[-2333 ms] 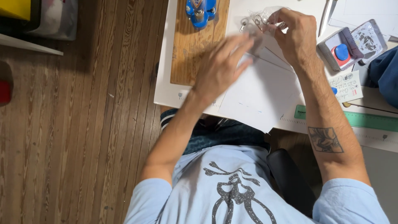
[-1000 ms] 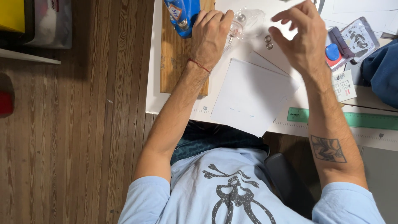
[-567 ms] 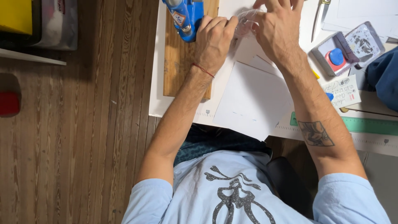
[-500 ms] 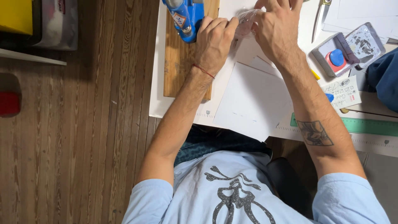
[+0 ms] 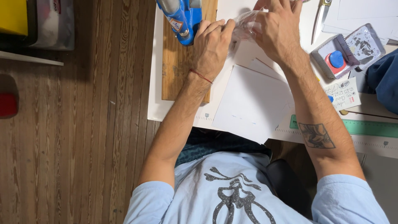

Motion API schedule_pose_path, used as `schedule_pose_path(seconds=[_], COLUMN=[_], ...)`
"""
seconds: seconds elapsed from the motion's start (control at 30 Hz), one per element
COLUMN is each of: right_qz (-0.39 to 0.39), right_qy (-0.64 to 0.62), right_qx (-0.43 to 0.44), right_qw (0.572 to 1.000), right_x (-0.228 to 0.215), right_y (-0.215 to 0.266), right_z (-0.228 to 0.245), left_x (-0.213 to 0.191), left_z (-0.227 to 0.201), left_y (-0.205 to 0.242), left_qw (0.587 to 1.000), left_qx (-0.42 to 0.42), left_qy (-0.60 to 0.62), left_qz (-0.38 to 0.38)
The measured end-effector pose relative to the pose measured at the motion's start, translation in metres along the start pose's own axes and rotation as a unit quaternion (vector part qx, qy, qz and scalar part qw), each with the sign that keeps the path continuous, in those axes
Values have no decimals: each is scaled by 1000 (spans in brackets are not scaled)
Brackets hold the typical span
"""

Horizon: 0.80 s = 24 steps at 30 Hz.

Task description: Measuring and marking a piece of material with a ruler and pencil to prepare for hardware installation

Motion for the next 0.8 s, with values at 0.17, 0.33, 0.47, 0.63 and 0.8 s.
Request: schedule_pose_path(seconds=[0.17,0.33,0.47,0.63,0.8], right_qz=[63,66,43,74,-10], right_qy=[-101,-222,-233,-94,-3], right_qx=[16,22,17,-23,-22], right_qw=[993,973,972,993,1000], right_x=[-2,-11,-27,-16,-20], right_y=[-1,1,3,7,4], right_z=[-9,-11,-10,-2,6], left_x=[4,4,2,-3,-17], left_z=[0,-2,-2,-4,-3], left_y=[1,0,-1,-2,-4], left_qw=[1000,1000,1000,1000,999], left_qx=[-3,15,19,17,17], left_qy=[-4,-1,2,25,39], left_qz=[17,16,-2,3,-14])
Point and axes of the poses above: each hand's wrist, its own y-axis away from the middle knuckle, its own x-axis out of the palm, z = x × y, the point moved 9 cm from there along -y, towards the middle knuckle
